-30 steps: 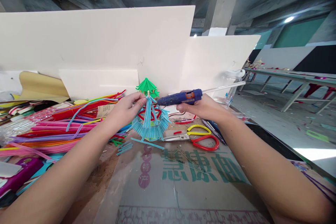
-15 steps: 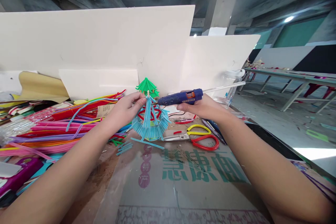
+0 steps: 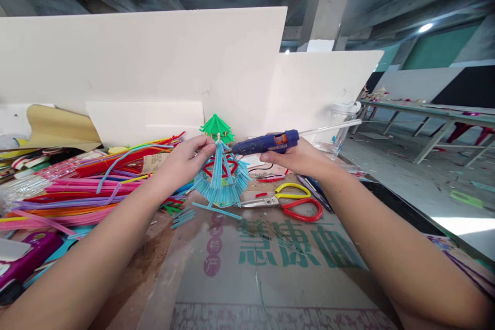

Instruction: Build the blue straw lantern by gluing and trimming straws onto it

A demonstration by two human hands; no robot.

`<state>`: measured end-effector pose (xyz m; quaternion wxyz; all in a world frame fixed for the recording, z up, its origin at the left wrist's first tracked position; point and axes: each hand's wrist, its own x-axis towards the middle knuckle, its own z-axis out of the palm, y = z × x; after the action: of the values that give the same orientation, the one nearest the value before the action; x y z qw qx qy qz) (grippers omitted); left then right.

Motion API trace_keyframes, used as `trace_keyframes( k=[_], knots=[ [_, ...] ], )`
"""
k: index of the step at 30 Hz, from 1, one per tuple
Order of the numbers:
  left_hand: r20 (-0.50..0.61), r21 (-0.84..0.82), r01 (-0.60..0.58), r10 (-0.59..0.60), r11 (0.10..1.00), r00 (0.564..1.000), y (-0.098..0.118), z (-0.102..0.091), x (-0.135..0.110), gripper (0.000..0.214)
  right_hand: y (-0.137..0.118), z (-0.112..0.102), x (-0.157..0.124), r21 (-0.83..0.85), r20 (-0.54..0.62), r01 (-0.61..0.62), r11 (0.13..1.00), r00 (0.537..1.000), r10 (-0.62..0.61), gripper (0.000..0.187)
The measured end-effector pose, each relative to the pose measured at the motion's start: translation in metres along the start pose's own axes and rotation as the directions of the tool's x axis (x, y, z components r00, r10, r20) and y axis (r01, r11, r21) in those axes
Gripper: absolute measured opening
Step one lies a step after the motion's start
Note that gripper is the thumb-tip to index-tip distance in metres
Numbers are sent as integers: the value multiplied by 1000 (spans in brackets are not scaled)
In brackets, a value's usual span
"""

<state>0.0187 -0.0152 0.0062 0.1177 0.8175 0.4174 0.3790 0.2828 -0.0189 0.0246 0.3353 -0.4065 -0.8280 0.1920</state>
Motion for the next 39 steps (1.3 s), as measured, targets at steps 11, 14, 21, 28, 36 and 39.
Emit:
trace_keyframes(
  k=[11, 14, 21, 28, 36, 39],
  knots=[
    [2, 18, -6, 6, 1000, 1000, 0, -1, 0, 33, -1, 0, 0, 6, 2, -6, 1000, 1000, 6, 39],
    [-6, 23, -9, 9, 1000, 1000, 0, -1, 0, 33, -1, 0, 1, 37, 27, 9, 999, 1000, -10, 40],
    [2, -1, 1, -1, 1000, 1000, -2, 0, 0, 32, -1, 1, 1, 33, 49, 13, 999, 999, -14, 39],
    [-1, 16, -3, 3, 1000, 1000, -2, 0, 0, 32, 1, 1, 0, 48, 56, 6, 999, 998, -9, 43],
    [-10, 40, -19, 19, 999, 1000, -4, 0, 1, 33, 2, 2, 1, 84, 80, 26, 996, 996, -32, 47],
    [-4, 53, -22, 22, 998, 1000, -4, -1, 1, 34, 3, 3, 1, 92, 82, 19, 996, 996, -26, 47]
  ],
)
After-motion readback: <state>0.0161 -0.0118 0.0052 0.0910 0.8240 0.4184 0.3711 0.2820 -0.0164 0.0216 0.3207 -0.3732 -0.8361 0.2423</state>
